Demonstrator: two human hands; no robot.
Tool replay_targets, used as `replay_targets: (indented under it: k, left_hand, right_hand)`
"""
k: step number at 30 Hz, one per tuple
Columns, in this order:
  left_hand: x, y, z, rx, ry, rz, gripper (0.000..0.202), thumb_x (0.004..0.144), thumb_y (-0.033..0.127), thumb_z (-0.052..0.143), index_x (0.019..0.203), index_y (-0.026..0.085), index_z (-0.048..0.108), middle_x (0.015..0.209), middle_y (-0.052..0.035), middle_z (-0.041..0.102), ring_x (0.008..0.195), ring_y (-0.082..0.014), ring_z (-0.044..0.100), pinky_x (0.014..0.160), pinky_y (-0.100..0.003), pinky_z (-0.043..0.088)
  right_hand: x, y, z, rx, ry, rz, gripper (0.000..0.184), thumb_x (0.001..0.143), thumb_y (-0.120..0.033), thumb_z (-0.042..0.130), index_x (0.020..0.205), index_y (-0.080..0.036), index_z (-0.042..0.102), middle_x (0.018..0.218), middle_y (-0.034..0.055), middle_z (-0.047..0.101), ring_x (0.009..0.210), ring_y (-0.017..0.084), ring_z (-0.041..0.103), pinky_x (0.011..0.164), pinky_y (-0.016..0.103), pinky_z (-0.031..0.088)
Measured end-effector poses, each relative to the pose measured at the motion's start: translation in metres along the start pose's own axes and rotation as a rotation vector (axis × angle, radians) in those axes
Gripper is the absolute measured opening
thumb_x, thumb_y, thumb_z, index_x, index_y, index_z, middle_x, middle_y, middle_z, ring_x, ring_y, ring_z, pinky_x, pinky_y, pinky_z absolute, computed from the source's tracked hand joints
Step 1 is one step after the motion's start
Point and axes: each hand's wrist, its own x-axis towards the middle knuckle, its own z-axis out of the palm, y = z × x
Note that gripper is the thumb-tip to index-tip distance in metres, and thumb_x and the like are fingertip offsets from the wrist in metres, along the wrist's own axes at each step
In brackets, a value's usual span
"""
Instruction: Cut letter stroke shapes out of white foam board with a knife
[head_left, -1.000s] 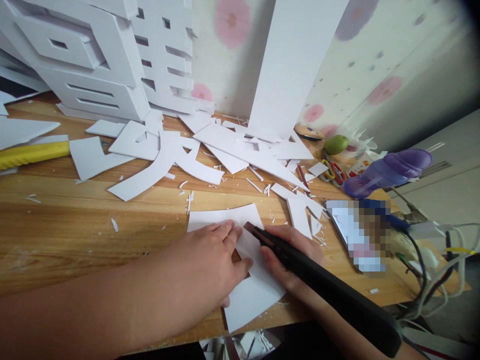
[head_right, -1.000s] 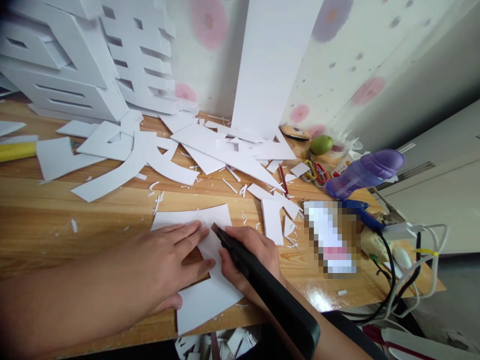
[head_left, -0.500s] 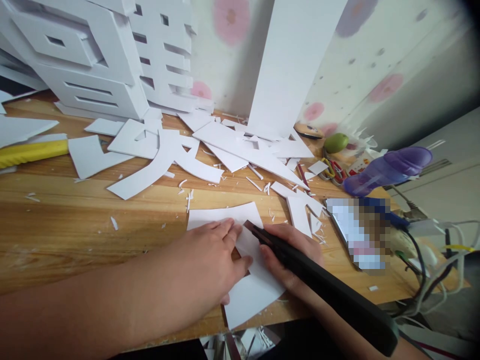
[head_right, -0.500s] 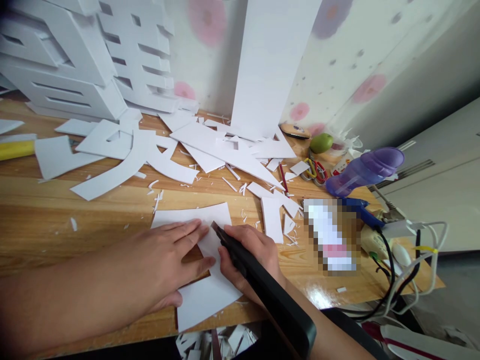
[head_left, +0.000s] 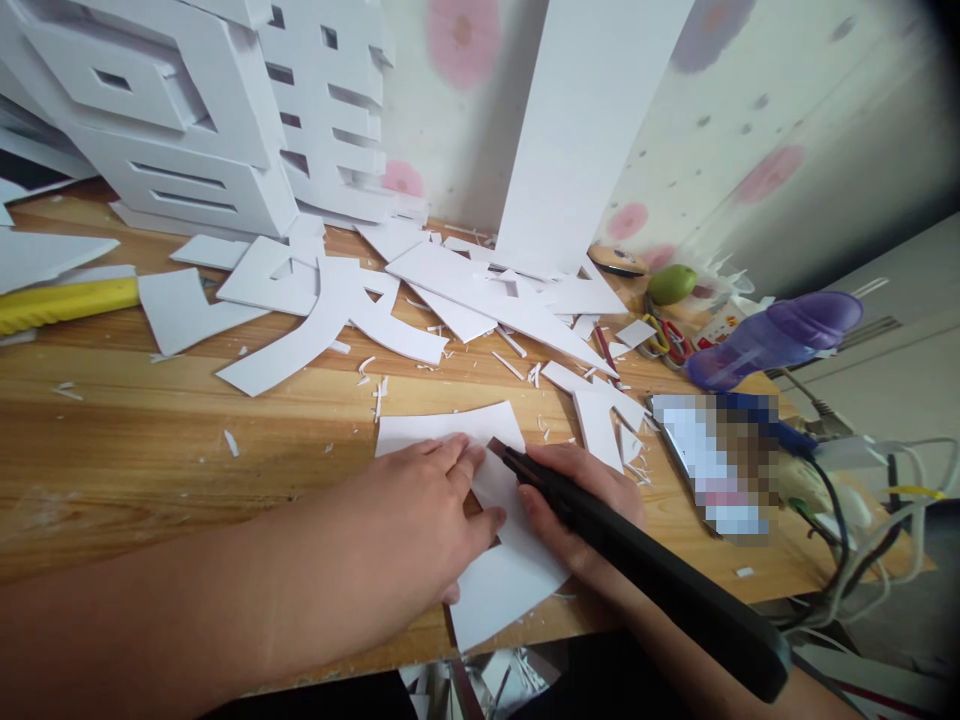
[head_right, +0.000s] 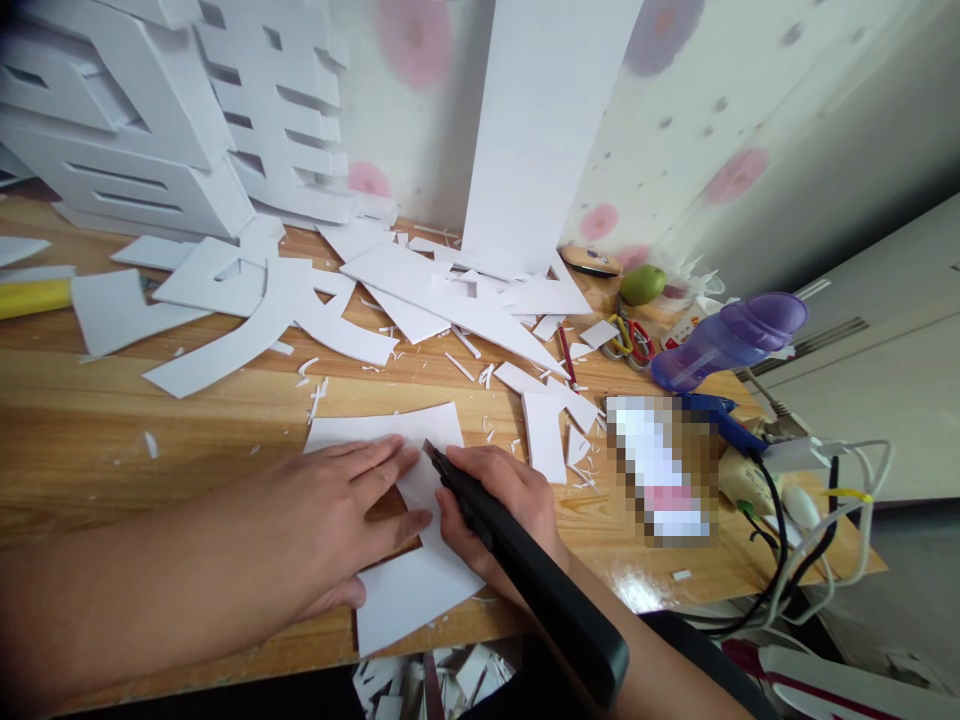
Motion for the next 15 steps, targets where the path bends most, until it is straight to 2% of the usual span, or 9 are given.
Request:
replay_targets:
  k: [4, 9, 15]
  left_hand:
    - [0.0009, 0.0005, -0.0030, 0.016, -0.058, -0.003, 0.057, 0.081, 0.046, 0.069, 0.131, 0.022, 0.059, 0.145, -0.0245, 0.045, 0.133, -0.0411, 0.044, 0.106, -0.053, 0.039]
    - [0.0026, 0.0014, -0.0069, 0.017, -0.075, -0.010, 0.057, 0.081, 0.045, 0.070, 0.132, 0.022, 0.058, 0.145, -0.0261, 0.044, 0.133, -0.0419, 0.043, 0.107, -0.053, 0.039]
    - [0.0034, -0.0006, -0.0045, -0.025, -0.064, -0.028, 0.057, 0.079, 0.045, 0.072, 0.130, 0.024, 0.060, 0.146, -0.0240, 0.043, 0.135, -0.0417, 0.041, 0.106, -0.055, 0.039]
  right_hand:
    - [-0.0003, -0.0006, -0.0007, -0.004, -0.006, -0.004, 0.025, 0.082, -0.020, 0.065, 0.107, -0.023, 0.061, 0.086, 0.0003, 0.072, 0.069, 0.014, 0.069, 0.064, 0.024, 0.058]
    - [-0.0005, -0.0003, -0.0008, 0.006, -0.007, -0.003, 0.025, 0.082, -0.021, 0.065, 0.107, -0.023, 0.061, 0.088, 0.0009, 0.073, 0.070, 0.015, 0.069, 0.064, 0.024, 0.058]
    - [0.0007, -0.0005, -0.0017, -0.005, -0.010, 0.018, 0.023, 0.082, -0.022, 0.064, 0.105, -0.024, 0.062, 0.085, 0.0006, 0.073, 0.067, 0.015, 0.069, 0.062, 0.025, 0.058]
